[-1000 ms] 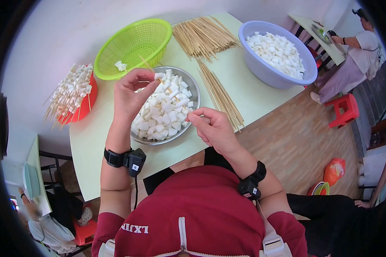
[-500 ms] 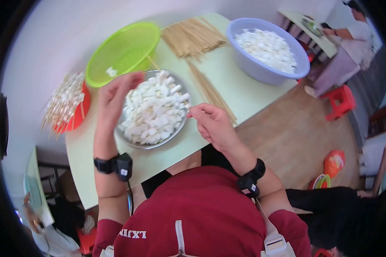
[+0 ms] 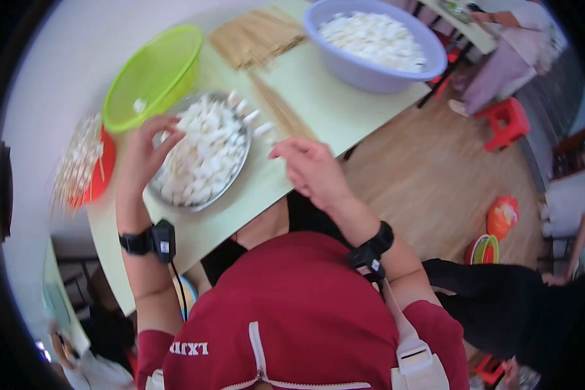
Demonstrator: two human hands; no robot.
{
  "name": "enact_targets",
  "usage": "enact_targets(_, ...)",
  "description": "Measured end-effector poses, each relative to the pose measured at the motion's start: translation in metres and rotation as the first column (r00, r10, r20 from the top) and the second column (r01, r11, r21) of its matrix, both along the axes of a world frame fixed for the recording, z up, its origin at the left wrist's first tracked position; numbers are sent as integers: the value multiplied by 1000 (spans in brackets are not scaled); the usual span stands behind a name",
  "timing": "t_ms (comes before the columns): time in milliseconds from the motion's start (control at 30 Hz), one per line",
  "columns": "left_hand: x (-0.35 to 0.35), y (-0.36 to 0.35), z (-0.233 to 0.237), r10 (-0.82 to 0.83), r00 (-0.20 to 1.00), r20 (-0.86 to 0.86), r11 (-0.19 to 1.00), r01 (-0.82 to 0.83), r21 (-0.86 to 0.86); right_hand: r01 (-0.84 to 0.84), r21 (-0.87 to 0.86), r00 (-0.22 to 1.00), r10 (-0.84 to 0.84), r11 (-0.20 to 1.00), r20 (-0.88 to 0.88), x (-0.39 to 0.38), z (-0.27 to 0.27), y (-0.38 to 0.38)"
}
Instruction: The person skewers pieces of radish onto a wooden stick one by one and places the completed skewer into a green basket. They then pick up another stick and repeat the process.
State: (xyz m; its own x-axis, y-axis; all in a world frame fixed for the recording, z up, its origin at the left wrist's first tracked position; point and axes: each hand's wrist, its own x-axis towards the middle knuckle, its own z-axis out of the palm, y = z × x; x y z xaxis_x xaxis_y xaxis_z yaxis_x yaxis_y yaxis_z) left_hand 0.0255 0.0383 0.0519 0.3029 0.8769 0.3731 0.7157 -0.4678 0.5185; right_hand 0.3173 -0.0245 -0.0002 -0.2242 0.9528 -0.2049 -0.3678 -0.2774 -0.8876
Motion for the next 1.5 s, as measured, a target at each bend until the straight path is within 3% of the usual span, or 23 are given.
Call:
enact_targets(67, 10, -4, 13, 0, 999, -32, 963, -9, -269, -39, 2, 999, 39, 999, -20, 2, -5, 1)
enact_targets(200, 15, -11, 16, 49, 998, 28, 947, -37, -320, -41, 14, 996, 42, 999, -76, 8, -12, 2)
enact_targets(267, 13, -10, 6, -71, 976, 208, 961, 123, -249, -21, 20, 995, 23, 1000, -98, 10, -13, 3)
enact_targets(533, 23, 4, -20, -127, 956, -265, 988, 98, -118, -36, 4, 995, 37, 999, -97, 17, -19, 1)
enact_targets(667, 21, 3, -17, -111, 956, -271, 985, 70, -157, -33, -2, 996, 33, 999, -87, 17, -21, 0)
enact_targets(733, 15, 1, -19, -74, 993, -91, 982, 57, -181, -35, -2, 996, 35, 999, -82, 16, -22, 1)
enact_targets(833, 3, -2, -25, -30, 1000, -2, 982, 29, -189, -45, -9, 997, 44, 999, -70, 13, -23, 2)
enact_targets(933, 0, -6, -21, 69, 997, -41, 967, -77, -243, -76, -10, 994, 75, 997, -79, 10, -24, 2)
enact_targets(1067, -5, -9, -27, 99, 994, 50, 965, -84, -247, -103, -17, 992, 102, 994, -71, 4, -24, 2)
enact_targets(1133, -9, -9, -31, 47, 986, 159, 975, -11, -221, -109, -21, 993, 108, 994, -56, 2, -24, 2)
enact_targets(1367, -15, -13, -30, 132, 976, 175, 973, -94, -211, -189, -18, 982, 189, 982, -12, -4, -19, -1)
enact_targets(1433, -20, -12, -33, 291, 878, 381, 927, -161, -338, -247, -7, 969, 248, 969, 17, -8, -15, -2)
enact_targets(1467, -24, -11, -34, 298, 871, 391, 930, -173, -324, -295, -19, 954, 296, 955, 48, -10, -11, -3)
enact_targets(1500, -28, -11, -34, 311, 798, 516, 922, -121, -368, -343, -34, 935, 345, 939, 78, -13, -9, -3)
